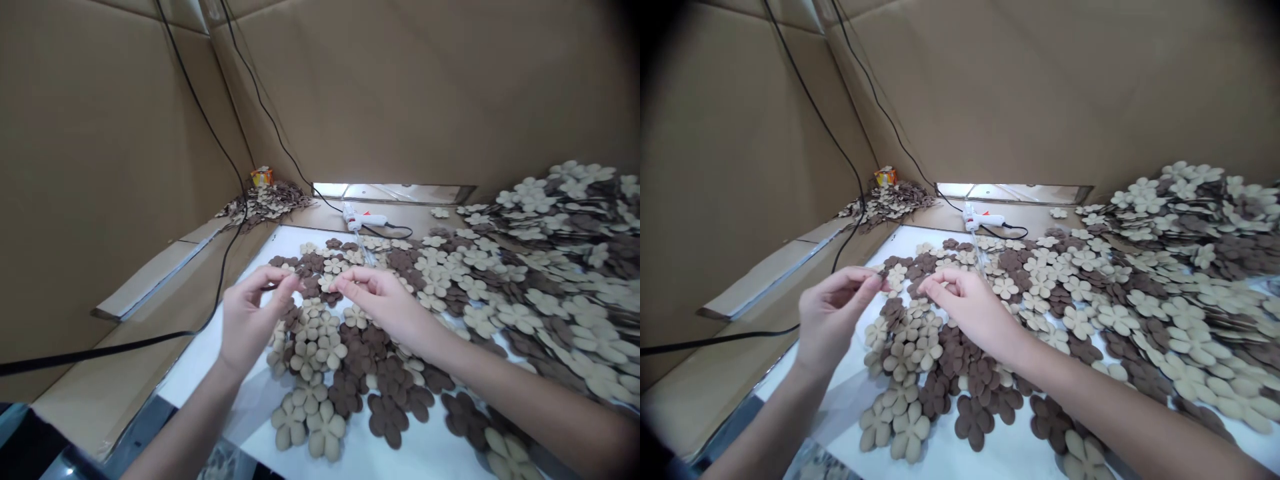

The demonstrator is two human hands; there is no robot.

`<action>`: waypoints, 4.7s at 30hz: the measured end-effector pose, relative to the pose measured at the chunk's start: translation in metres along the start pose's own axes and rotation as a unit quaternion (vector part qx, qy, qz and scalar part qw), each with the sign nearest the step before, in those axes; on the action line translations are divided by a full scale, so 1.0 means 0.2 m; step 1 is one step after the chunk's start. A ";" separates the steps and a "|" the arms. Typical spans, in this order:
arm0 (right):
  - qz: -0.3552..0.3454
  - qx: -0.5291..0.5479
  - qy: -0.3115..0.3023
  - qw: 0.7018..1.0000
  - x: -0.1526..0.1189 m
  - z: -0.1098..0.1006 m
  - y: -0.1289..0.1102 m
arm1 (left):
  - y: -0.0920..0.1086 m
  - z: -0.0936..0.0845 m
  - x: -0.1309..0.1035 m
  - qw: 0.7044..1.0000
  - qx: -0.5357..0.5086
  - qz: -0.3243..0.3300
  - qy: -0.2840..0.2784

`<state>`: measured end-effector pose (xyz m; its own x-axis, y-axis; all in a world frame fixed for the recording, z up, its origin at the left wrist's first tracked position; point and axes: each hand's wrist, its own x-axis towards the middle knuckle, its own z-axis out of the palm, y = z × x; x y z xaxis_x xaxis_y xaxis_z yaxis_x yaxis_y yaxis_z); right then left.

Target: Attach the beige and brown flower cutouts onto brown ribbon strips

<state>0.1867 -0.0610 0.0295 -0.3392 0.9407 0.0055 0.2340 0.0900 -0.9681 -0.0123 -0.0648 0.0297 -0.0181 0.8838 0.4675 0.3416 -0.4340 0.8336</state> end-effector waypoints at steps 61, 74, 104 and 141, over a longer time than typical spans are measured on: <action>-0.022 -0.065 -0.110 0.991 0.22 0.03 0.02 | -0.16 -0.25 -0.04 0.957 -0.147 -0.218 -0.124; -0.011 -0.266 -0.008 0.964 0.07 -0.13 -0.05 | -0.14 0.07 0.19 0.796 -0.381 -0.392 -0.259; -0.136 -0.545 0.147 0.814 0.03 0.11 0.04 | -0.15 0.15 0.05 0.815 -0.414 -0.383 -0.134; -0.101 0.023 0.126 0.987 0.12 -0.18 -0.02 | -0.17 0.14 0.04 0.811 -0.402 -0.410 -0.117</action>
<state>0.2106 -0.0269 0.0432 -0.1352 0.9574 0.2552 0.1411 0.2736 -0.9514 0.0016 -0.0372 -0.0027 0.2815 0.9009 -0.3304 -0.4189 0.4251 0.8023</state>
